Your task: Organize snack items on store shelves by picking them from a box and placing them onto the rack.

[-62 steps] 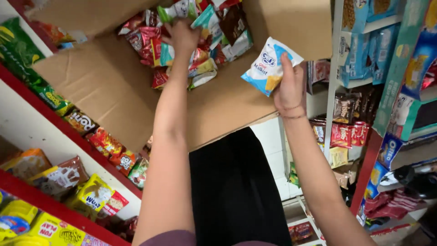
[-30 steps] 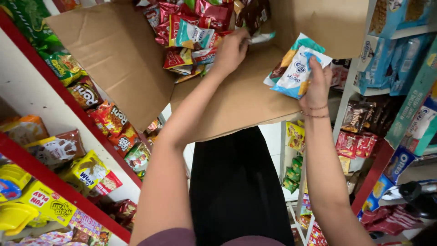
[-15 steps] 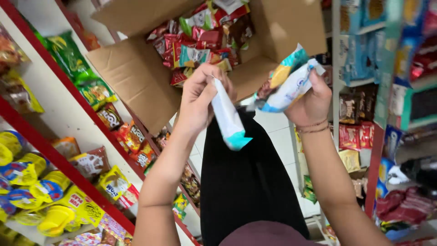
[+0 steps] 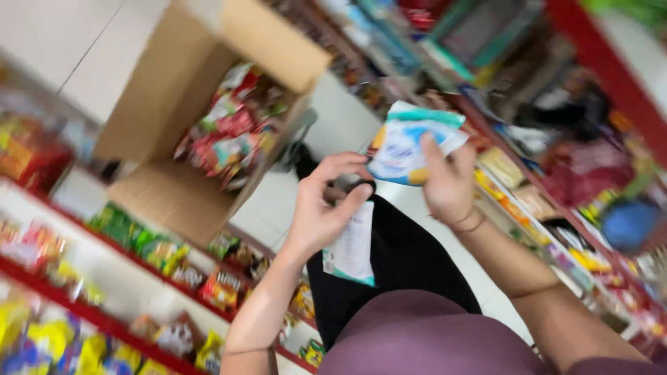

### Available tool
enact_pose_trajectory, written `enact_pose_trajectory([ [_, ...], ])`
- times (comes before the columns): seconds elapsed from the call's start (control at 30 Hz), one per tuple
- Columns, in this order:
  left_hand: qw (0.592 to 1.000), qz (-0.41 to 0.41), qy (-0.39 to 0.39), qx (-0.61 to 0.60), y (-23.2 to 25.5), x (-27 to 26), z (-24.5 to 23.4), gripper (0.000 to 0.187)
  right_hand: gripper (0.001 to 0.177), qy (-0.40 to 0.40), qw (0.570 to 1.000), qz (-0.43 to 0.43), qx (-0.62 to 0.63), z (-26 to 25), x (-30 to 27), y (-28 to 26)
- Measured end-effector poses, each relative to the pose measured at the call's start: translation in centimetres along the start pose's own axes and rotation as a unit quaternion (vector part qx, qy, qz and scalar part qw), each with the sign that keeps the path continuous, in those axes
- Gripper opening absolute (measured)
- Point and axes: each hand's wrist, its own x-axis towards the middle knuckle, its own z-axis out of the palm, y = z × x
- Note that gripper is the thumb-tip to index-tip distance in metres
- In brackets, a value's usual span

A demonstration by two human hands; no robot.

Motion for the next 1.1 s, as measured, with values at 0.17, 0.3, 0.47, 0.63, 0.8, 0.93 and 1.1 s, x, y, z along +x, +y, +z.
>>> enact_pose_trajectory([
  [0.17,0.978,0.128,-0.019,0.164,1.7,-0.1,9.9,0.036,0.024,0.100,0.920,-0.296,-0.238,-4.4,-7.3,-3.2],
  [0.3,0.960,0.164,-0.048,0.223,1.1,-1.0,15.6,0.038,0.015,0.144,0.887,-0.361,-0.248,-7.8,-11.1,-3.9],
  [0.47,0.954,0.127,-0.196,0.189,-0.2,-1.6,19.9,0.027,0.015,0.215,0.855,-0.423,-0.211,-14.8,-14.6,-1.6],
  [0.63,0.951,0.127,-0.222,0.174,0.9,-0.5,22.7,0.023,0.008,0.399,0.838,-0.320,-0.190,-24.7,-17.8,0.8],
  [0.8,0.952,0.082,-0.242,0.166,1.2,0.9,26.4,0.023,0.012,0.264,0.935,-0.216,-0.095,-26.4,-21.8,-7.3],
  [0.93,0.928,0.135,-0.326,0.119,0.5,1.4,30.7,0.027,0.034,0.162,0.890,-0.219,-0.365,-26.8,-23.0,-8.3],
  [1.1,0.866,0.184,-0.380,0.267,-0.4,5.0,36.3,0.034,0.020,0.255,0.860,-0.144,-0.417,-29.6,-22.6,-11.4],
])
